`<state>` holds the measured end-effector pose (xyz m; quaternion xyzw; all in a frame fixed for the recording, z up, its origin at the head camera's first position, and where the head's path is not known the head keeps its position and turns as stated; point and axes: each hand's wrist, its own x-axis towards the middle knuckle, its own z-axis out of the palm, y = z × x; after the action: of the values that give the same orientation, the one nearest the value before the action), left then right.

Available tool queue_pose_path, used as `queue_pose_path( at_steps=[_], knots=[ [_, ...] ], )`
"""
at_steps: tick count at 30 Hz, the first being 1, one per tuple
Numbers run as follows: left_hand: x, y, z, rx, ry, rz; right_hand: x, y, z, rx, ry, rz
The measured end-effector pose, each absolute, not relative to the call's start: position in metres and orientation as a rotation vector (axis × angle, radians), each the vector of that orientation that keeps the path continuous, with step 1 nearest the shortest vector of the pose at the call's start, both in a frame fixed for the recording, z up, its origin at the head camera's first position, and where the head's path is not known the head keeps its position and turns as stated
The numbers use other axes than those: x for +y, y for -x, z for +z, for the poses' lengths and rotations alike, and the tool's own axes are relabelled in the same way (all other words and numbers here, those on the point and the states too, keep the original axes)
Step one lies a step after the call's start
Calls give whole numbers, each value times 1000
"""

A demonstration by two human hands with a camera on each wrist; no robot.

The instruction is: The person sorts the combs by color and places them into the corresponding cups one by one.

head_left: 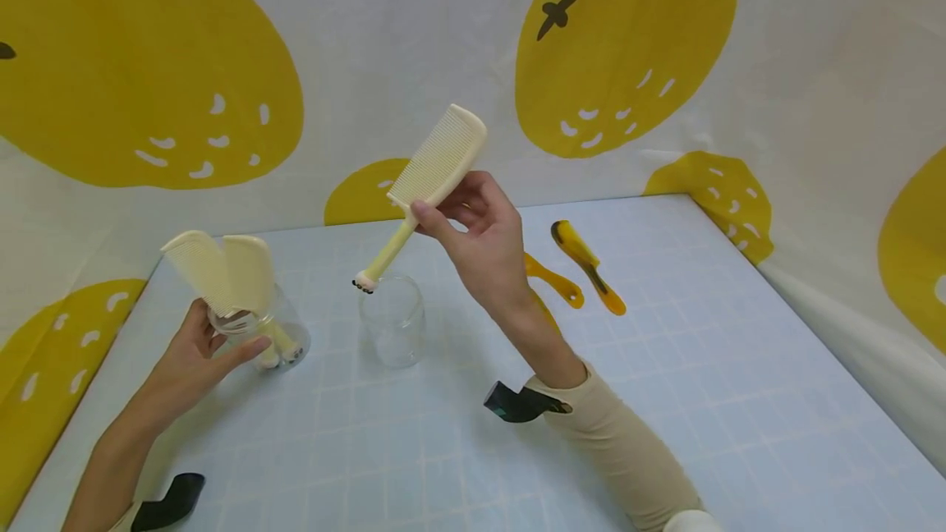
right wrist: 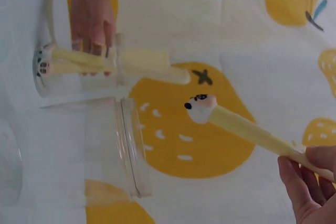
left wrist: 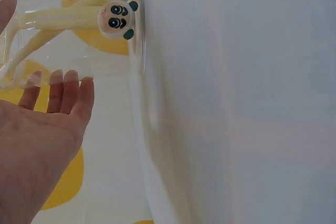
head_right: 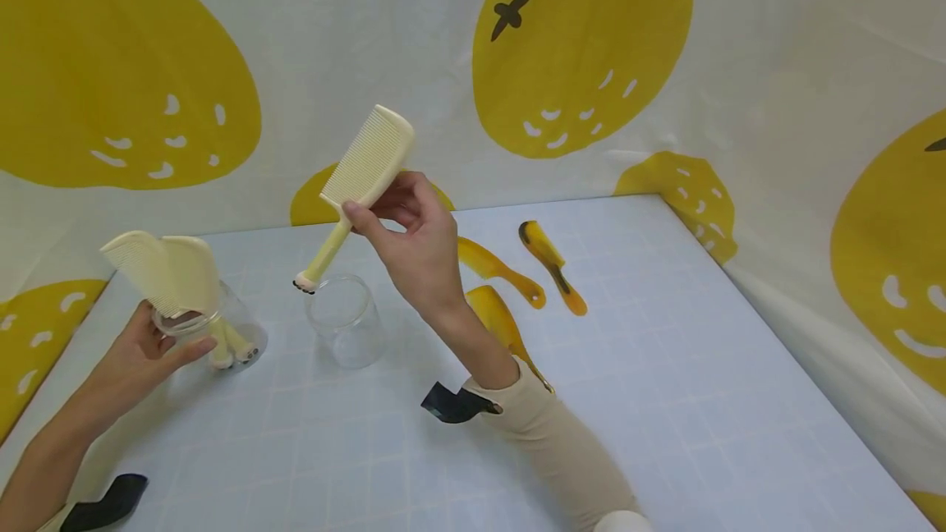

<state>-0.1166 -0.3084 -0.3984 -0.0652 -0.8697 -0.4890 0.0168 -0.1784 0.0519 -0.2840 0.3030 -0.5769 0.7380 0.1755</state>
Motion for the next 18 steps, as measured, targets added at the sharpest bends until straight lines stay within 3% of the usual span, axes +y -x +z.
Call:
queue_pose_path(
  at_steps=[18],
  knots=[
    [-308,117,-397,-2714,176,-1529,-6,168,-290,-1646,-858,2270]
  ],
)
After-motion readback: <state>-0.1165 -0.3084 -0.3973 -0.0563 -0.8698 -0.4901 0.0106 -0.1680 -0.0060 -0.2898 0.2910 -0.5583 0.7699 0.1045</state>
